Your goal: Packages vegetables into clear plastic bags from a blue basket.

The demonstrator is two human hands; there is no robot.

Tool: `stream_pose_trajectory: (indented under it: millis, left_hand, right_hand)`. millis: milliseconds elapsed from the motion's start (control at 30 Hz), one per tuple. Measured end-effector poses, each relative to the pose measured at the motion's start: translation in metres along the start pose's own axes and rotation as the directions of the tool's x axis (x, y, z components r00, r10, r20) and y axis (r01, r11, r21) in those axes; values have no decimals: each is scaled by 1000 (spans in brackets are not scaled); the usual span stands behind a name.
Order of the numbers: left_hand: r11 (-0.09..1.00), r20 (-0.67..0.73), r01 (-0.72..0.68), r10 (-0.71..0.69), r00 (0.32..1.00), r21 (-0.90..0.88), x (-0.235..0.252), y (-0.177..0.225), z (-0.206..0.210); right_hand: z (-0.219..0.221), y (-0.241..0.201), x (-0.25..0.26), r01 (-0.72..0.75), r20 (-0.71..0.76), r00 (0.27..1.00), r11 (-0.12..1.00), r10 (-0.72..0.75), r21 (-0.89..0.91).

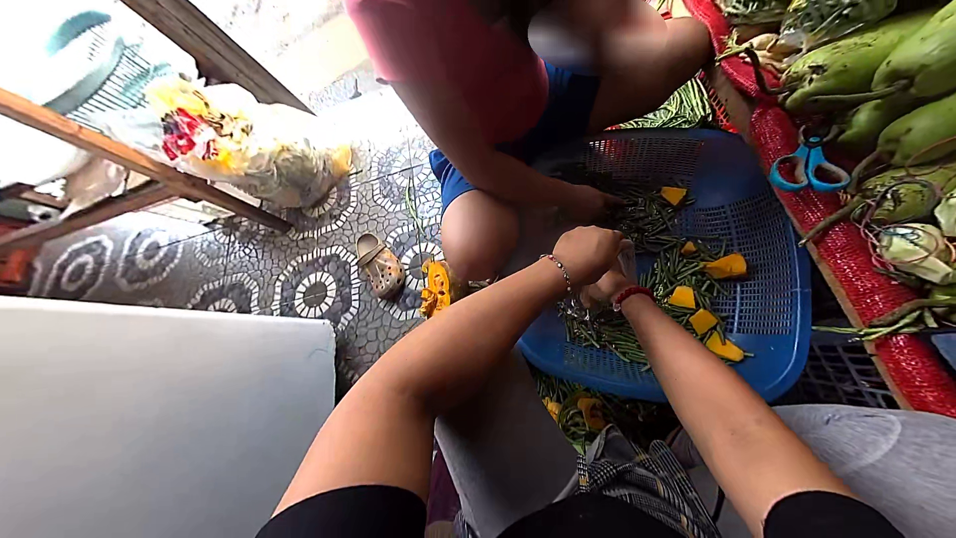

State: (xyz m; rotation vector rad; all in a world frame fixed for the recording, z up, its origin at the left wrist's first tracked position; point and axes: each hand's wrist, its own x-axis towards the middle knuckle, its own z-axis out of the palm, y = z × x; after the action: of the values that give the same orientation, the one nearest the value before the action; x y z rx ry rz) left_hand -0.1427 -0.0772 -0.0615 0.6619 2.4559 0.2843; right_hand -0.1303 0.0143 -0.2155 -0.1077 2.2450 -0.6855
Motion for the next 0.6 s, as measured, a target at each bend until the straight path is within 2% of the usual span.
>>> stream_pose_trajectory:
  millis: [100,233,300,367,433,500,533,600]
  left_hand:
    - [1000,-33,-6,7,999,5,-7,3,-8]
    - [1000,-65,19,-20,998,-15,-13,-1,-14]
    - [999,-63,43,-44,997,-17,-13,-6,-12]
    - [998,-68,52,-54,996,-22,-13,-7,-8]
    - [999,-65,44,-46,997,-24,-14,-4,-7]
    - [998,-38,52,-52,998,-21,-17,0,-7]
    - [998,-28,56,-56,998,-23,-17,0,-6]
    - [997,-23,68,-69,997,-39,-14,-4,2]
  right_hand:
    - [-3,-16,-4,-2,160,987,980,34,-200]
    - [-2,-21,-9,-36,102,994,994,47,-106]
    - [5,-18,-7,16,75,997,999,-13,-43]
    - [4,-29,-20,41,81,996,996,-34,-83]
    - [-6,-52,-43,-7,85,996,996,15,-92]
    - [2,-52,-53,34,-78,996,999,-34,2]
    - [1,-52,-60,17,-94,995,999,-13,36]
    - [1,-51,-49,-79,13,997,996,78,34]
